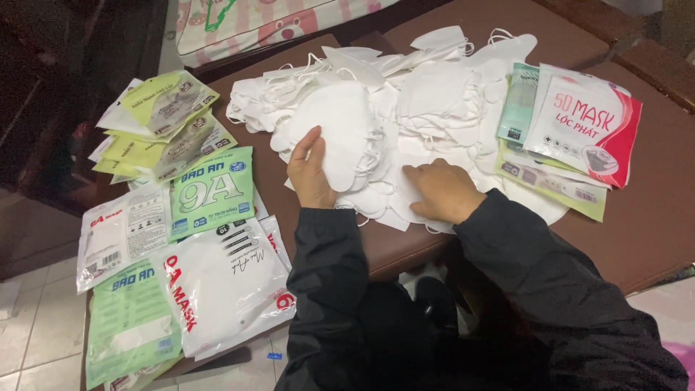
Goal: The person is sorting white face masks from a pile and placing them into individual plastic sleeves or onto organized stacks.
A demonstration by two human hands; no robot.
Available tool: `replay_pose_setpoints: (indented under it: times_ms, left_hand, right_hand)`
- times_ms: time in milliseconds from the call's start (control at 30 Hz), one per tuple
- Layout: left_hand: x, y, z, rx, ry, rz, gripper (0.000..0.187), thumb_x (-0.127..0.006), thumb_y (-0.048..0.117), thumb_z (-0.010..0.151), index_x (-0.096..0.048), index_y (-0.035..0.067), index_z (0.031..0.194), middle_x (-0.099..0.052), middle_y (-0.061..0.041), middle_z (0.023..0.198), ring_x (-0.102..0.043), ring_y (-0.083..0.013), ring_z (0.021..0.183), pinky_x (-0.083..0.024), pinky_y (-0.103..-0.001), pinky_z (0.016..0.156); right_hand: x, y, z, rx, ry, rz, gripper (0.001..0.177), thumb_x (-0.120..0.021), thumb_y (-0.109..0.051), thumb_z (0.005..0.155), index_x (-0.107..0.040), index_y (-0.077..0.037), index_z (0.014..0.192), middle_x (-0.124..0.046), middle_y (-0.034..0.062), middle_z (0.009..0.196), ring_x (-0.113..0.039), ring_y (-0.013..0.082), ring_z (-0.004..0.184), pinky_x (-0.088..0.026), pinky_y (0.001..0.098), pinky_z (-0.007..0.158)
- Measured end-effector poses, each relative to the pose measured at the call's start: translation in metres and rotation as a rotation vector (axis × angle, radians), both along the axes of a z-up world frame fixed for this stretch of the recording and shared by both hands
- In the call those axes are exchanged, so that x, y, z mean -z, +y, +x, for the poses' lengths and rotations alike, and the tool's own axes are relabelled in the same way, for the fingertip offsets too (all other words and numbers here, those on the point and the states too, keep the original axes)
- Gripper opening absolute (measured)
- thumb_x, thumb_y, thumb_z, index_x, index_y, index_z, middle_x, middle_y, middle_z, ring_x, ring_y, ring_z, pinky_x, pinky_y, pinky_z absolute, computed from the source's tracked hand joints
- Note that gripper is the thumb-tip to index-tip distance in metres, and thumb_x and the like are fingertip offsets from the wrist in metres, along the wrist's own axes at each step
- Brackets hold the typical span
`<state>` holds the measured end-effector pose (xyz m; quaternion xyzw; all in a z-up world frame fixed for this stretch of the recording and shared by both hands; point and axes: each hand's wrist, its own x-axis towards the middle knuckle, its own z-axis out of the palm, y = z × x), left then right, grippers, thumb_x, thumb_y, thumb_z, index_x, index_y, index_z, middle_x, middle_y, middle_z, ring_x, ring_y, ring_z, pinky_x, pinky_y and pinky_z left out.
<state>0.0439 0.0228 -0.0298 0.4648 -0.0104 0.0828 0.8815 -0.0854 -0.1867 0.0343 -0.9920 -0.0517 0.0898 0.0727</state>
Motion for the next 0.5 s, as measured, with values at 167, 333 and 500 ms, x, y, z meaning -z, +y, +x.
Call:
replay_pose_setpoints:
  times_ms: [167,333,500]
  left_hand:
    - [-0.005,-0.004,-0.009,0.01,-0.054,0.108,0.024,-0.071,0.006,0.094,-0.073,0.005,0.118,-0.062,-0.012,0.11,-0.067,-0.0212,0.107,-0.06,-0.033,0.094]
    - [-0.01,-0.009,-0.012,-0.042,-0.106,0.313,0.02,-0.07,0.01,0.096,-0.075,0.009,0.115,-0.058,-0.009,0.11,-0.063,-0.0184,0.109,-0.06,-0.036,0.096]
    - [-0.026,-0.013,-0.031,-0.009,-0.172,0.412,0.024,-0.066,0.019,0.1,-0.074,0.01,0.12,-0.058,-0.011,0.114,-0.056,-0.0193,0.118,-0.048,-0.04,0.108]
  right_hand:
    - [0.01,-0.022,0.009,0.048,-0.059,0.118,0.054,-0.065,-0.017,0.086,-0.062,-0.002,0.138,-0.073,0.0265,0.117,-0.072,0.0419,0.105,-0.058,0.0531,0.087]
    - [-0.014,-0.045,0.003,0.113,-0.448,0.307,0.027,-0.059,-0.009,0.093,-0.076,-0.002,0.113,-0.075,0.0268,0.092,-0.073,0.0473,0.089,-0.059,0.0552,0.077]
    - [-0.046,-0.056,-0.005,-0.019,-0.554,0.851,0.022,-0.065,-0.007,0.096,-0.074,-0.003,0.115,-0.075,0.0215,0.097,-0.067,0.0323,0.098,-0.056,0.0471,0.087]
